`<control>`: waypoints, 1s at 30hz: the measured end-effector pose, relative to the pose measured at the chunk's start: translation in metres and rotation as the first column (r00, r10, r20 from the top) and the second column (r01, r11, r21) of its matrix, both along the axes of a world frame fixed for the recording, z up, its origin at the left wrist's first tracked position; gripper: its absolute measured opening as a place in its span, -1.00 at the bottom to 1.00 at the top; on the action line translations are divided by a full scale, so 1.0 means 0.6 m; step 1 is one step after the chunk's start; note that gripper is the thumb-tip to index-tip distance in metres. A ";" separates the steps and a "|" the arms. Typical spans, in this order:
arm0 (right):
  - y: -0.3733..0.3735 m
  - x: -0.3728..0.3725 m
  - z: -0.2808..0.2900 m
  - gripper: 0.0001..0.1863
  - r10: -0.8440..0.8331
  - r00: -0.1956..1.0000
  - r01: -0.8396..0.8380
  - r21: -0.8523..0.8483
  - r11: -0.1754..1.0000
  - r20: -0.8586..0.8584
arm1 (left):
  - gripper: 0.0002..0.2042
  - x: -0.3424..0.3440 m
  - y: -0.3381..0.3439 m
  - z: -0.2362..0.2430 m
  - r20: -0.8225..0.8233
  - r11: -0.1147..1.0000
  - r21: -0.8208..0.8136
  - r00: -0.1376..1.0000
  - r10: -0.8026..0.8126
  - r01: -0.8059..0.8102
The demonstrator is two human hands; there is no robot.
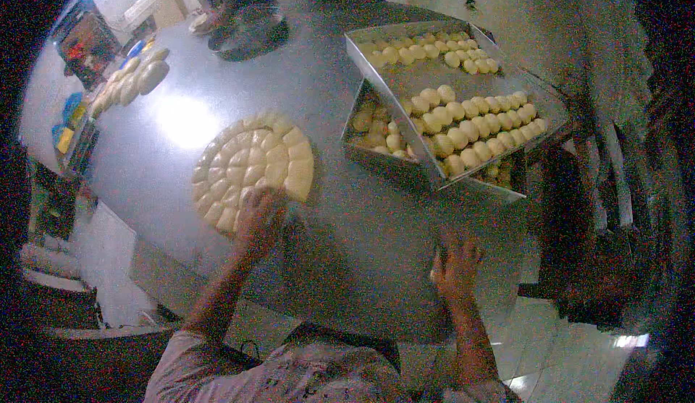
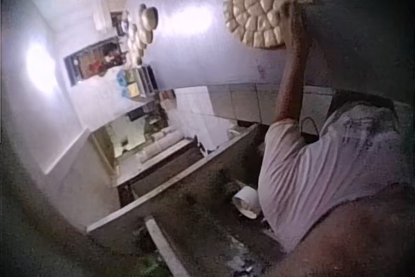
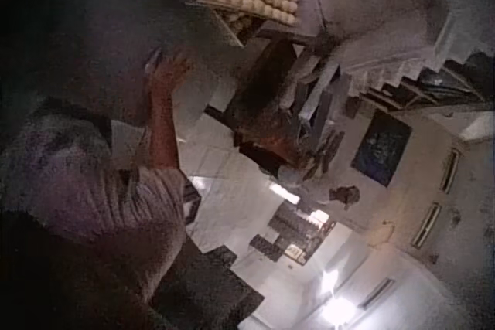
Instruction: The person shapes small pieces of dough by hand and places them in rows inside a rectangular metal baking pan on a stainless steel table.
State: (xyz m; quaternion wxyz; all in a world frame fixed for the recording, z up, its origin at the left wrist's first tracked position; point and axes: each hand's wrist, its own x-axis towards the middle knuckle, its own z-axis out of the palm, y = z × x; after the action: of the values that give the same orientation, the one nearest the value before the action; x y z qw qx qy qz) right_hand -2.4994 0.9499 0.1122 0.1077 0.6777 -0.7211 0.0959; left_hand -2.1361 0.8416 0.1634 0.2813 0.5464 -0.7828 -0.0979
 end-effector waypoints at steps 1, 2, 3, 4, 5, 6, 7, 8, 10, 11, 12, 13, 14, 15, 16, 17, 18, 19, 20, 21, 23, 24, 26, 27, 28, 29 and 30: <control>-0.043 0.007 -0.001 -0.47 -0.180 0.981 0.189 -0.138 0.972 0.077 | -0.54 -0.001 -0.019 -0.001 0.031 1.000 -0.022 1.000 -0.001 0.002; -0.057 0.037 0.012 -0.50 -0.152 0.962 0.172 -0.072 0.982 0.226 | -0.52 -0.003 -0.032 -0.011 0.060 0.999 -0.040 0.998 0.002 0.000; -0.062 0.077 0.026 -0.52 -0.143 0.920 0.156 -0.008 0.988 0.366 | -0.50 -0.011 -0.035 -0.023 0.083 0.998 -0.055 0.997 -0.005 0.009; -0.064 0.104 0.033 -0.54 -0.137 0.848 0.138 0.037 0.990 0.512 | -0.50 -0.010 -0.036 -0.022 0.127 0.999 -0.041 0.992 0.006 -0.001; -0.029 0.106 0.018 -0.60 -0.069 0.866 0.042 0.066 0.997 0.495 | -0.49 -0.010 -0.035 -0.021 0.173 1.000 -0.029 0.985 0.015 -0.010; 0.024 0.106 -0.010 -0.65 0.004 0.877 -0.055 0.092 0.994 0.480 | -0.49 -0.012 -0.039 -0.018 0.216 1.000 -0.022 0.976 0.024 -0.020; 0.057 0.094 -0.029 -0.69 0.065 0.885 -0.139 0.126 0.982 0.462 | -0.48 -0.023 -0.045 -0.015 0.255 1.000 -0.011 0.967 0.022 -0.020; 0.053 0.059 -0.037 -0.69 0.041 0.965 -0.042 -0.004 0.999 0.259 | -0.50 -0.035 -0.047 -0.015 0.262 1.000 0.004 0.965 0.014 -0.016; 0.006 -0.036 -0.023 -0.69 -0.119 0.977 0.067 -0.273 0.960 -0.179 | -0.53 -0.053 -0.051 -0.019 0.270 0.999 0.043 0.963 -0.019 0.008; -0.040 -0.048 -0.001 -0.71 -0.286 0.945 0.306 -0.124 0.944 0.159 | -0.59 -0.063 -0.043 -0.032 0.225 0.994 -0.055 0.971 -0.078 0.093; -0.076 -0.036 0.012 -0.74 -0.457 0.766 0.473 0.084 0.877 0.453 | -0.62 -0.088 -0.025 -0.028 0.174 0.962 0.095 0.948 -0.268 0.254; -0.090 0.022 0.038 -0.76 -0.376 0.805 0.418 0.013 0.909 0.459 | -0.65 -0.101 -0.006 -0.019 0.109 0.889 0.241 0.899 -0.423 0.389; -0.102 0.064 0.070 -0.77 -0.277 0.840 0.347 -0.071 0.935 0.466 | -0.67 -0.108 0.014 -0.012 0.033 0.787 0.359 0.836 -0.548 0.502; -0.073 0.065 0.052 -0.77 -0.100 0.887 0.169 -0.117 0.979 0.450 | -0.73 -0.115 0.047 -0.027 -0.067 0.777 0.325 0.833 -0.550 0.539; -0.028 0.071 0.013 -0.77 0.100 0.898 -0.030 -0.167 0.986 0.428 | -0.78 -0.119 0.070 -0.039 -0.159 0.778 0.286 0.829 -0.537 0.559; -0.006 0.049 -0.013 -0.77 0.287 0.878 -0.222 -0.205 0.953 0.383 | -0.80 -0.128 0.068 -0.030 -0.438 0.691 0.479 0.830 -0.346 0.541; -0.009 -0.007 -0.023 -0.77 0.189 0.911 -0.140 -0.155 0.978 0.366 | -0.81 -0.135 0.069 -0.011 -0.629 0.536 0.633 0.775 -0.064 0.558; -0.002 -0.071 -0.034 -0.77 0.087 0.935 -0.056 -0.100 0.993 0.343 | -0.82 -0.146 0.073 0.000 -0.695 0.334 0.716 0.669 0.262 0.613; -0.003 -0.110 -0.037 -0.78 -0.015 0.949 0.032 -0.051 0.998 0.315 | -0.84 -0.163 0.071 0.008 -0.721 0.388 0.689 0.630 0.289 0.612; -0.023 -0.109 -0.029 -0.78 -0.098 0.921 0.103 0.008 0.995 0.377 | -0.85 -0.181 0.066 0.018 -0.745 0.442 0.663 0.590 0.312 0.604; -0.070 -0.093 0.009 -0.79 -0.260 0.842 0.221 0.136 0.966 0.472 | -0.86 -0.207 0.060 0.016 -0.772 0.542 0.617 0.570 0.280 0.570; -0.059 -0.079 0.018 -0.81 -0.080 0.900 0.076 0.027 0.997 0.428 | -0.86 -0.194 0.052 0.002 -0.763 0.601 0.599 0.606 0.226 0.530; -0.002 -0.053 0.029 -0.85 0.268 0.924 -0.229 -0.166 0.959 0.272 | -0.84 -0.152 0.036 -0.031 -0.760 0.685 0.562 0.616 0.206 0.464; -0.003 -0.080 0.041 -0.82 0.198 0.886 -0.191 -0.060 0.980 0.420 | -0.83 -0.121 0.032 -0.052 -0.775 0.709 0.551 0.585 0.239 0.440; -0.003 -0.123 0.052 -0.78 0.112 0.827 -0.171 0.057 0.984 0.551 | -0.82 -0.104 0.037 -0.064 -0.788 0.731 0.544 0.551 0.276 0.411; 0.000 -0.159 0.068 -0.74 -0.003 0.758 -0.153 0.182 0.971 0.652 | -0.81 -0.108 0.046 -0.062 -0.756 0.748 0.591 0.532 0.382 0.303; -0.034 -0.180 0.092 -0.76 -0.098 0.599 -0.117 0.208 0.971 0.795 | -0.81 -0.103 0.058 -0.054 -0.710 0.750 0.639 0.508 0.488 0.173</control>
State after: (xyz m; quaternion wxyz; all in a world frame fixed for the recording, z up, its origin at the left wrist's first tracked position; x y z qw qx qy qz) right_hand -2.6073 0.9295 0.1674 -0.3091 0.5746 -0.6949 0.3023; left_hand -2.1977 0.8767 0.1309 0.4292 0.5617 -0.4018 -0.5821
